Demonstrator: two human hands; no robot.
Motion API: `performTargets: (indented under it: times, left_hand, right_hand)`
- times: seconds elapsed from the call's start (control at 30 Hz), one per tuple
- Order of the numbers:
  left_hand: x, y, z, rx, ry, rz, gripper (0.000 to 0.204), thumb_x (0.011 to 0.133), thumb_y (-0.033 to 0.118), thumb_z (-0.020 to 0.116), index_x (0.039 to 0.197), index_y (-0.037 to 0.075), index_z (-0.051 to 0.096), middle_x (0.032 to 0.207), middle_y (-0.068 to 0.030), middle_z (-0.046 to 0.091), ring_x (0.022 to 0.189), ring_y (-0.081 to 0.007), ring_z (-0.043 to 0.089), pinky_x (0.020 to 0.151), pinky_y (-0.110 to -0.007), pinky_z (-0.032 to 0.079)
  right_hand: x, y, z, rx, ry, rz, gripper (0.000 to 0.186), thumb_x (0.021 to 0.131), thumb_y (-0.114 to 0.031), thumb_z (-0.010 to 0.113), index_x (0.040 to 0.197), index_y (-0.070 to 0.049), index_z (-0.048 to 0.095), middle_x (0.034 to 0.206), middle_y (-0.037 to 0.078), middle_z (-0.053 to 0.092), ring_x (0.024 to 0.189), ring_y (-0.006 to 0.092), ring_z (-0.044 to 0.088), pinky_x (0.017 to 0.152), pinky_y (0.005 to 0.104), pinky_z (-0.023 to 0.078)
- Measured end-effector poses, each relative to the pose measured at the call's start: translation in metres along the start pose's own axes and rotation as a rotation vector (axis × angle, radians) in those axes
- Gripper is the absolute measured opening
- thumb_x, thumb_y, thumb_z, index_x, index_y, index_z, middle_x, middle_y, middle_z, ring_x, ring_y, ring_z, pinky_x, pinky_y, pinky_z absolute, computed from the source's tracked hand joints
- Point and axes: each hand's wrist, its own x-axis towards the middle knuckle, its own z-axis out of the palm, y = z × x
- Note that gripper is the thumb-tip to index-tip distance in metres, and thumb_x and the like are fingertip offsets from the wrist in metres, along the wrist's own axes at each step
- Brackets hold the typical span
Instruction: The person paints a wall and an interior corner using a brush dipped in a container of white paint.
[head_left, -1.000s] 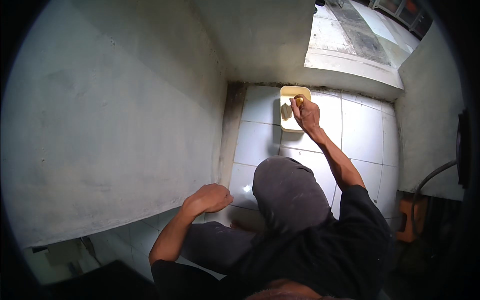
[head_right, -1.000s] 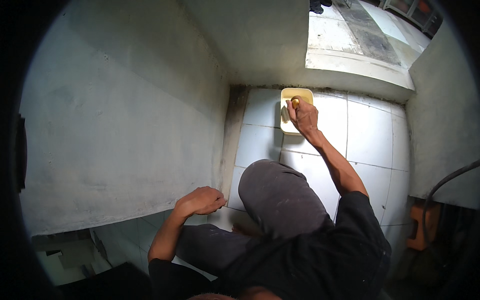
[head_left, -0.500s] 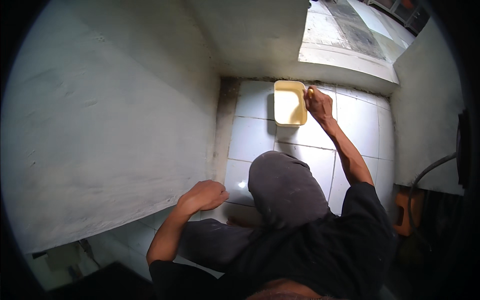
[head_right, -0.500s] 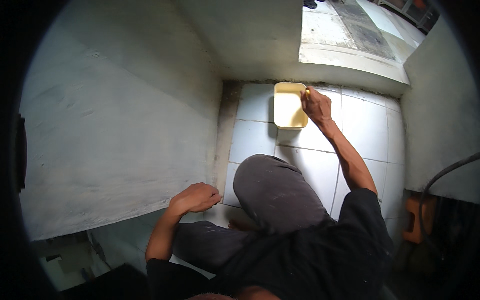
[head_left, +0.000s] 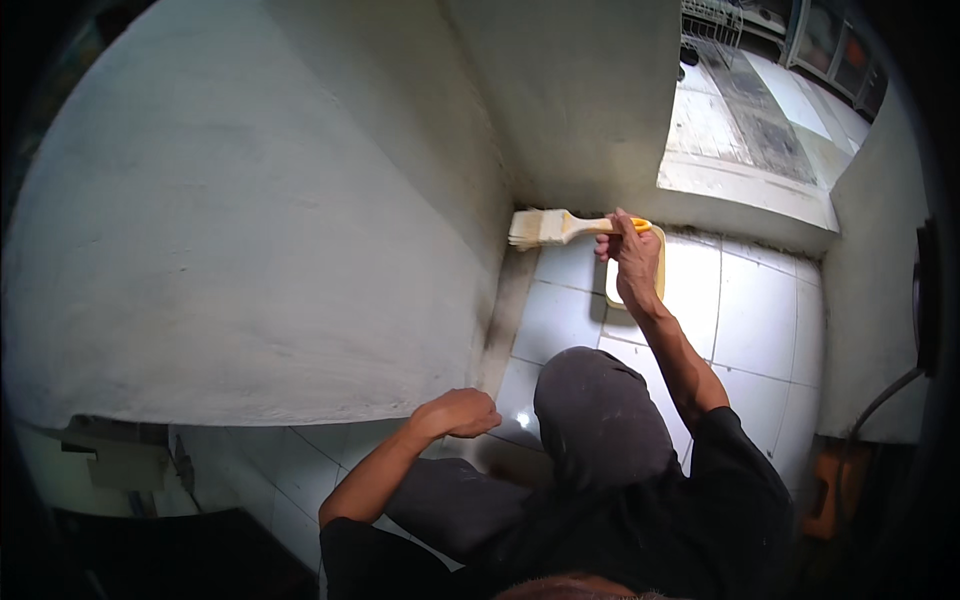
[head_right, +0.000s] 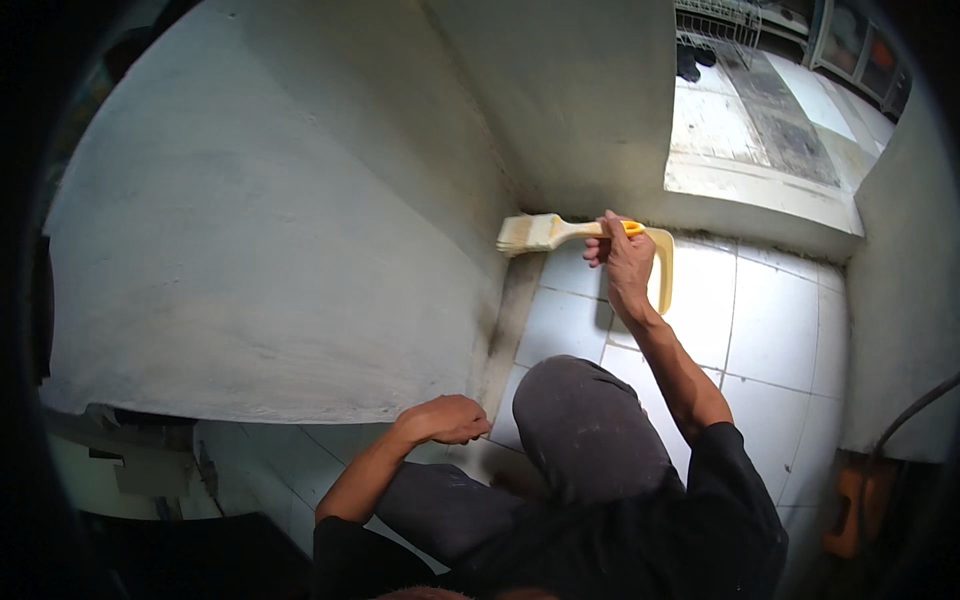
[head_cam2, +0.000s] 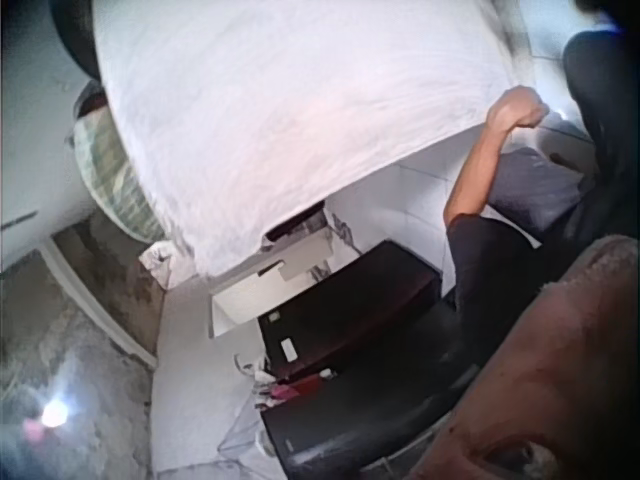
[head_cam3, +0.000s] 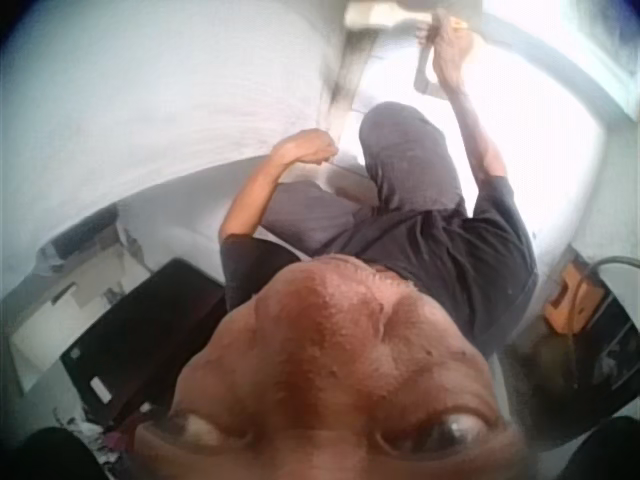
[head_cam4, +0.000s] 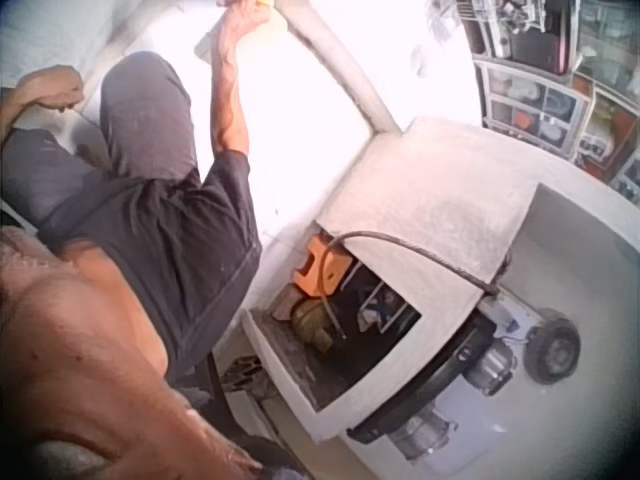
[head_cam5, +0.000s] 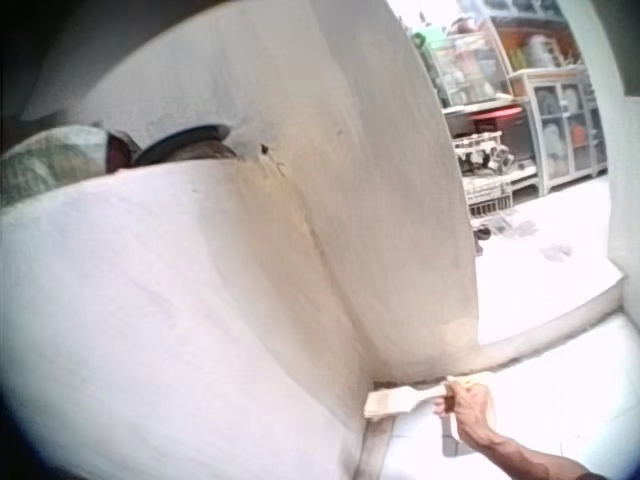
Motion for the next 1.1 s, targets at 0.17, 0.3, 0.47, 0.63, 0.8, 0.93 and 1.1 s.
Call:
performTargets:
  times: [0.17, 0.3, 0.47, 0.63, 0.8, 0.93, 1.1]
  left_hand:
    - [-0.004, -0.005, 0.007, -0.089, 0.070, 0.024, 0.042, 0.092, 0.032, 0.044, 0.074, 0.002, 0.067, 0.071, -0.0127, 0.069, 0.068, -0.0319, 0.067, 0.069, -0.044, 0.051]
    - [-0.021, -0.005, 0.013, -0.101, 0.091, 0.004, 0.041, 0.093, 0.031, 0.044, 0.075, 0.002, 0.068, 0.071, -0.0119, 0.070, 0.068, -0.0308, 0.067, 0.069, -0.042, 0.051]
    - [-0.021, 0.004, 0.016, -0.075, 0.115, 0.035, 0.040, 0.093, 0.029, 0.044, 0.076, 0.001, 0.068, 0.070, -0.0122, 0.070, 0.068, -0.0308, 0.068, 0.069, -0.042, 0.052]
    - [-0.029, 0.004, 0.026, -0.069, 0.150, 0.048, 0.042, 0.093, 0.030, 0.045, 0.073, 0.000, 0.065, 0.068, -0.0135, 0.067, 0.066, -0.0322, 0.065, 0.068, -0.044, 0.050]
    - [-0.033, 0.007, 0.028, -0.095, 0.130, 0.036, 0.043, 0.094, 0.031, 0.045, 0.071, 0.000, 0.063, 0.065, -0.0137, 0.064, 0.063, -0.0324, 0.063, 0.066, -0.045, 0.049]
    - [-0.028, 0.012, 0.023, -0.028, 0.074, 0.004, 0.041, 0.096, 0.031, 0.044, 0.080, -0.001, 0.065, 0.076, -0.0129, 0.069, 0.071, -0.0288, 0.067, 0.071, -0.042, 0.051]
    - [-0.041, 0.014, 0.019, -0.039, 0.053, -0.046, 0.041, 0.097, 0.031, 0.044, 0.084, -0.001, 0.065, 0.081, -0.0121, 0.072, 0.076, -0.0270, 0.069, 0.075, -0.041, 0.052]
  right_hand:
    - [-0.004, -0.096, 0.115, 0.354, -0.268, -0.130, 0.027, 0.101, -0.024, 0.059, 0.097, 0.002, 0.063, 0.074, 0.009, 0.063, 0.060, 0.0150, 0.061, 0.055, 0.0272, 0.051]
    - [-0.013, -0.167, 0.213, 0.631, -0.473, -0.277, 0.027, 0.101, -0.022, 0.057, 0.098, 0.005, 0.063, 0.076, 0.012, 0.065, 0.064, 0.0190, 0.065, 0.061, 0.0315, 0.057]
    - [-0.024, -0.200, 0.274, 0.675, -0.498, -0.398, 0.027, 0.099, -0.018, 0.058, 0.098, 0.009, 0.061, 0.078, 0.018, 0.067, 0.060, 0.0229, 0.069, 0.056, 0.0355, 0.060]
    - [-0.029, -0.144, 0.252, 0.433, -0.443, -0.316, 0.025, 0.098, -0.018, 0.059, 0.100, 0.007, 0.062, 0.078, 0.014, 0.065, 0.061, 0.0200, 0.065, 0.057, 0.0329, 0.056]
    - [-0.043, -0.062, 0.159, 0.133, -0.244, -0.107, 0.025, 0.096, -0.020, 0.061, 0.093, 0.004, 0.066, 0.073, 0.009, 0.065, 0.057, 0.0147, 0.064, 0.052, 0.0272, 0.053]
    - [-0.044, -0.062, 0.137, -0.016, -0.203, -0.148, 0.026, 0.095, -0.022, 0.063, 0.091, 0.003, 0.068, 0.067, 0.008, 0.065, 0.050, 0.0140, 0.062, 0.048, 0.0261, 0.051]
    - [-0.042, -0.152, 0.240, 0.170, -0.333, -0.517, 0.036, 0.091, -0.014, 0.058, 0.060, 0.001, 0.065, 0.054, 0.010, 0.063, 0.045, 0.0133, 0.061, 0.041, 0.0281, 0.049]
